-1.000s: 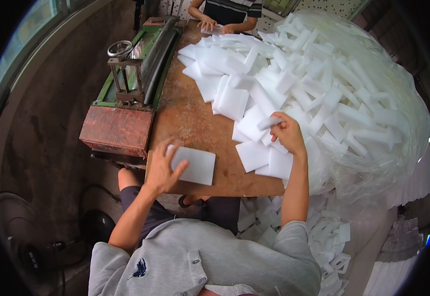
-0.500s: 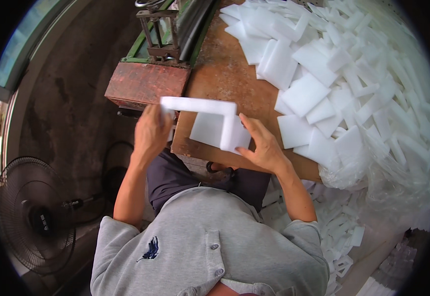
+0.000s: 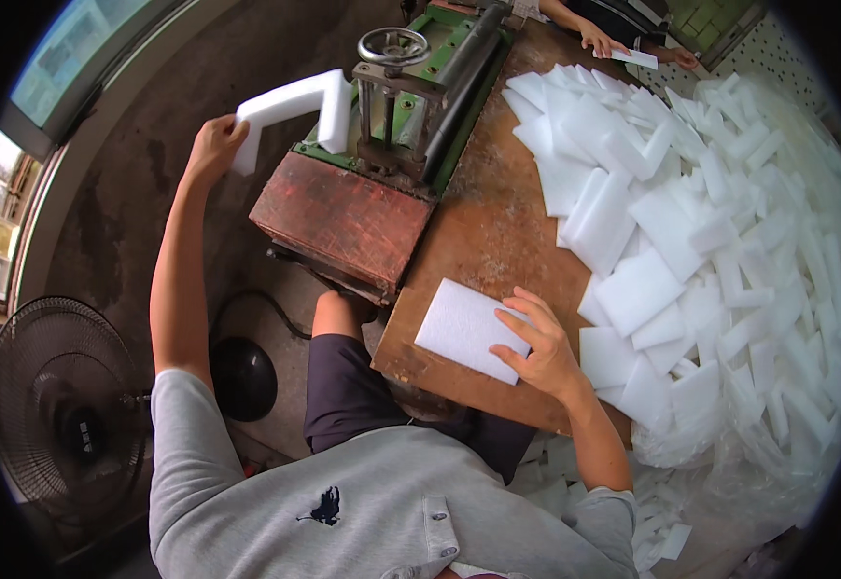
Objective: The recorder is assembling or sorting foam packaging inserts, using a roller press to fold or crease the material.
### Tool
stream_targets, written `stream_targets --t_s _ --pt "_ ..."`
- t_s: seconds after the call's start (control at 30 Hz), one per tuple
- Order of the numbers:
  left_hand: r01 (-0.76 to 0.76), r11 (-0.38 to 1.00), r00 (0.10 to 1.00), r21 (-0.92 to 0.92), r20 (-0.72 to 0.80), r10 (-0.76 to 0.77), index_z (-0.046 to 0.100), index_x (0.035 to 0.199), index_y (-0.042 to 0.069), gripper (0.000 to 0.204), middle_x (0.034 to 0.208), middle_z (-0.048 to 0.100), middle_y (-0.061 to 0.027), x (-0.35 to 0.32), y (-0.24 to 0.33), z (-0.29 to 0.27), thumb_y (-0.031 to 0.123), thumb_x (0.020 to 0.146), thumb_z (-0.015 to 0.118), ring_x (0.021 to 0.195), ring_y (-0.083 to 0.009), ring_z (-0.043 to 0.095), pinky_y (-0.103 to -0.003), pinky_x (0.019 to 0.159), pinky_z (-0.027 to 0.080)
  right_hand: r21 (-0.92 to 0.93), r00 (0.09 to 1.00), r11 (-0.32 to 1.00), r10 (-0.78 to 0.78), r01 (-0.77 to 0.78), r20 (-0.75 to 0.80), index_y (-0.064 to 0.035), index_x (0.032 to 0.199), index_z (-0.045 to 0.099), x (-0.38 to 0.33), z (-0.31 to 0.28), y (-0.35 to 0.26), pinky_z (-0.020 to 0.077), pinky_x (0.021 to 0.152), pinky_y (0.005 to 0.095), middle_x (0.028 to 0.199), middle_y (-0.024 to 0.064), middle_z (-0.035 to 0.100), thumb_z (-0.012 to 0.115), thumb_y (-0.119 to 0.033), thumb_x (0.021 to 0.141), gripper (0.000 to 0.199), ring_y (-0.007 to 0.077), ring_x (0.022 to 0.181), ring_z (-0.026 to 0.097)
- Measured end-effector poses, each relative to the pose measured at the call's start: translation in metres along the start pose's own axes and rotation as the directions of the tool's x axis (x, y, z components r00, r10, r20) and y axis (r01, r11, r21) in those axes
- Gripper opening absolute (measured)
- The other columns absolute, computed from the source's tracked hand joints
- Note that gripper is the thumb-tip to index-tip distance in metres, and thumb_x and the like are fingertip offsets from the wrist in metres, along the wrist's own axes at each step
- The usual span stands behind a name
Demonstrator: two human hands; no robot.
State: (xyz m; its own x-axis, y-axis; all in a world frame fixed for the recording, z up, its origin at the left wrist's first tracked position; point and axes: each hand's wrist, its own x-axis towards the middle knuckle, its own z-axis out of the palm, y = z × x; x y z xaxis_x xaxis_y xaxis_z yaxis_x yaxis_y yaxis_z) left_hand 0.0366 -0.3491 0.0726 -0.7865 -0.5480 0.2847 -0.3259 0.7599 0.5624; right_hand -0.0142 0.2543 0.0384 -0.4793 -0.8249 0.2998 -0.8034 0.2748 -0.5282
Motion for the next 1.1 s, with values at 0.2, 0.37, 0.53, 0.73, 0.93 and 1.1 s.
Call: stream_targets --t_s 0.2,0.37,0.53,0.73,0.93,1.1 --pt "-0.040 0.997 0.995 0.061 0.091 0.035 0.074 0.110 -0.001 0.039 0.087 0.073 -0.0208 0.083 -0.001 0.068 0.034 0.098 0.065 0.083 -0.0289 0.074 -0.043 0.078 0.055 0.124 0.977 0.982 0.162 -0.145 -0.139 0.0025 0.119 0.073 0.063 -0.007 0.031 0.0585 0.087 0.0380 0.112 0.0154 0.071 0.081 -0.008 0.088 0.034 0.0289 0.102 0.071" --pt "-0.067 0.994 0.980 0.085 0.192 0.050 0.073 0.110 -0.002 0.040 0.086 0.073 -0.0226 0.107 0.013 0.106 0.034 0.095 0.066 0.083 -0.0309 0.075 -0.044 0.077 0.056 0.270 0.944 0.935 0.283 -0.231 -0.172 0.0034 0.120 0.072 0.111 0.003 0.060 0.0596 0.075 0.0292 0.103 0.0128 0.073 0.077 -0.008 0.094 0.030 0.0182 0.086 0.072" --pt "-0.081 0.992 0.959 0.096 0.278 0.052 0.072 0.102 -0.005 0.036 0.084 0.071 -0.0260 0.109 0.026 0.121 0.029 0.091 0.064 0.082 -0.0352 0.075 -0.048 0.073 0.055 0.327 0.880 0.865 0.448 -0.382 -0.156 0.0049 0.115 0.074 0.161 0.017 0.087 0.0581 0.073 0.0290 0.091 0.0110 0.074 0.075 -0.014 0.096 0.027 0.0174 0.080 0.072" --pt "-0.220 0.975 0.940 0.007 0.268 0.210 0.074 0.097 -0.005 0.037 0.085 0.072 -0.0266 0.119 0.038 0.162 0.031 0.090 0.067 0.084 -0.0402 0.074 -0.048 0.078 0.056 0.313 0.887 0.863 0.449 -0.397 -0.111 0.0017 0.096 0.076 0.238 0.037 0.104 0.0561 0.070 0.0359 0.073 0.0120 0.073 0.071 -0.028 0.096 0.030 0.0223 0.068 0.072" --pt "-0.411 0.865 0.853 -0.289 0.213 0.476 0.073 0.107 -0.002 0.032 0.089 0.072 -0.0227 0.093 0.074 0.197 0.027 0.096 0.065 0.080 -0.0370 0.070 -0.044 0.074 0.056 -0.054 0.842 0.853 0.501 -0.520 -0.200 0.0037 0.079 0.075 0.272 0.047 0.127 0.0575 0.079 0.0488 0.081 0.0236 0.075 0.074 -0.039 0.088 0.044 0.0427 0.082 0.073" --pt "0.145 0.889 0.985 -0.434 0.144 -0.091 0.074 0.113 -0.002 0.036 0.088 0.073 -0.0126 0.054 0.099 0.147 0.030 0.103 0.062 0.081 -0.0192 0.068 -0.035 0.076 0.055 -0.229 0.790 0.768 0.514 -0.598 -0.335 0.0085 0.088 0.075 0.234 0.010 0.125 0.0590 0.085 0.0497 0.089 0.0291 0.075 0.076 -0.029 0.081 0.038 0.0442 0.088 0.074"
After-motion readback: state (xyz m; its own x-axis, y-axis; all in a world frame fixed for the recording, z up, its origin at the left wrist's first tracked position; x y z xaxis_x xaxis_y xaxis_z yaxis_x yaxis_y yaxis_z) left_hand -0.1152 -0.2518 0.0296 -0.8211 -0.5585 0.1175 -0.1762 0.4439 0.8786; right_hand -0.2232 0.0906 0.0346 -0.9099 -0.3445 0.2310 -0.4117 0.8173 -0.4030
